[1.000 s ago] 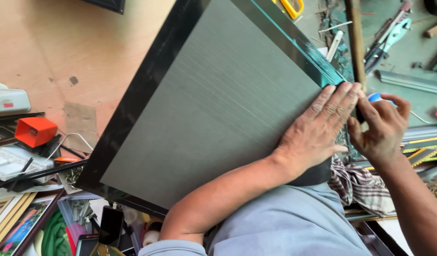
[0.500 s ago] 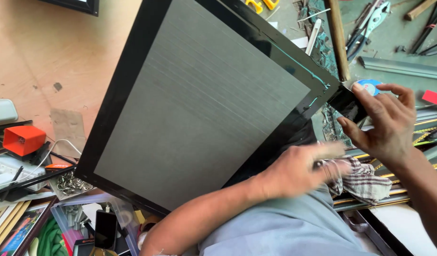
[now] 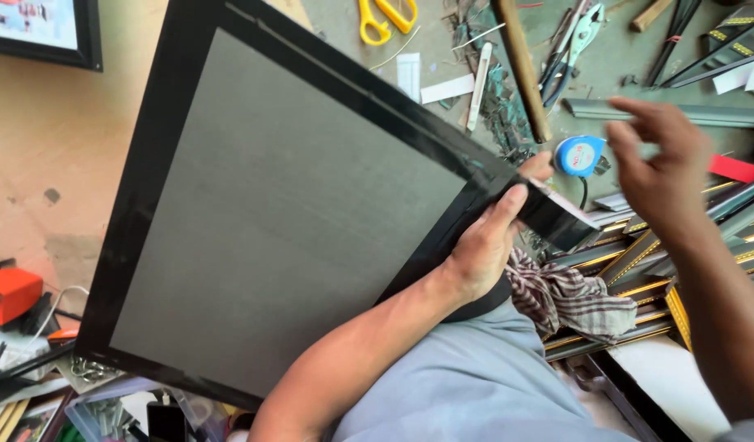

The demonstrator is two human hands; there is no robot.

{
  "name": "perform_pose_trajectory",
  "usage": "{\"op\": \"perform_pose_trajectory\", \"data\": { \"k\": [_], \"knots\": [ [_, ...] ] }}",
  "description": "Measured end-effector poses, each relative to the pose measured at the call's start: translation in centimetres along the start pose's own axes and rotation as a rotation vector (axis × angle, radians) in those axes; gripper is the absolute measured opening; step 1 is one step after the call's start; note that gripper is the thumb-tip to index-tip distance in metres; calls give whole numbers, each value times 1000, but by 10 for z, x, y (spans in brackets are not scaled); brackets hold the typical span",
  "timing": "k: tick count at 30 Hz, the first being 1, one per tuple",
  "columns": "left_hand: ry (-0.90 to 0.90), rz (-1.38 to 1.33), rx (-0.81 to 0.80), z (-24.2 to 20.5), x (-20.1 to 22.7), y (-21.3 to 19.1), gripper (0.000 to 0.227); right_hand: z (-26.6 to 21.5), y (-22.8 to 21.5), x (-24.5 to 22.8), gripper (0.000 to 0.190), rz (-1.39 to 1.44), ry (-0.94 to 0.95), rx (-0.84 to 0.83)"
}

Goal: Finishing the assembly and backing of a picture frame using tape, screws, and a drill.

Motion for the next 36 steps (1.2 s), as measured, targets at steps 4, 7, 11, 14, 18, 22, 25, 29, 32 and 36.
{"op": "perform_pose_trajectory", "data": {
  "k": [4,7,11,14,18,22,25,29,32,36],
  "knots": [
    [54,43,-10,-7,5,1,59,31,47,26,29,-206,-93,-111],
    [39,128,5,-10,15,6,58,64,74,10,43,-447,-298,-221],
    [39,279,-3,-12,22,7,58,92,88,-3,49,-963,-588,-312],
    [59,327,-32,-9,28,5,59,100,80,-1,43,-1168,-575,-461],
    [43,302,-53,-5,22,-3,60,90,62,39,26,-1120,-447,-575],
    [6,180,-72,-6,0,-13,63,70,23,16,16,-372,-200,-347],
    [-29,109,-101,-5,0,-12,66,70,-14,1,16,-12,-122,-343],
    [-60,51,-157,-5,-3,-12,66,66,-44,-12,22,-559,-505,-577],
    [-74,25,-150,-4,-8,-14,64,62,-43,-37,23,-783,-474,-650],
    [-81,41,-140,-8,-2,-11,63,65,-35,-69,34,-968,-532,-684]
  ]
}}
Point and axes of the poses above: each hand's wrist, its own z-axis towards the middle knuckle, its own y-axis out of the palm, x = y × z, the point moved 1 cm from there along z, towards the middle knuckle, and after that the axes turned 13 degrees about -x, right-handed, at the moved point
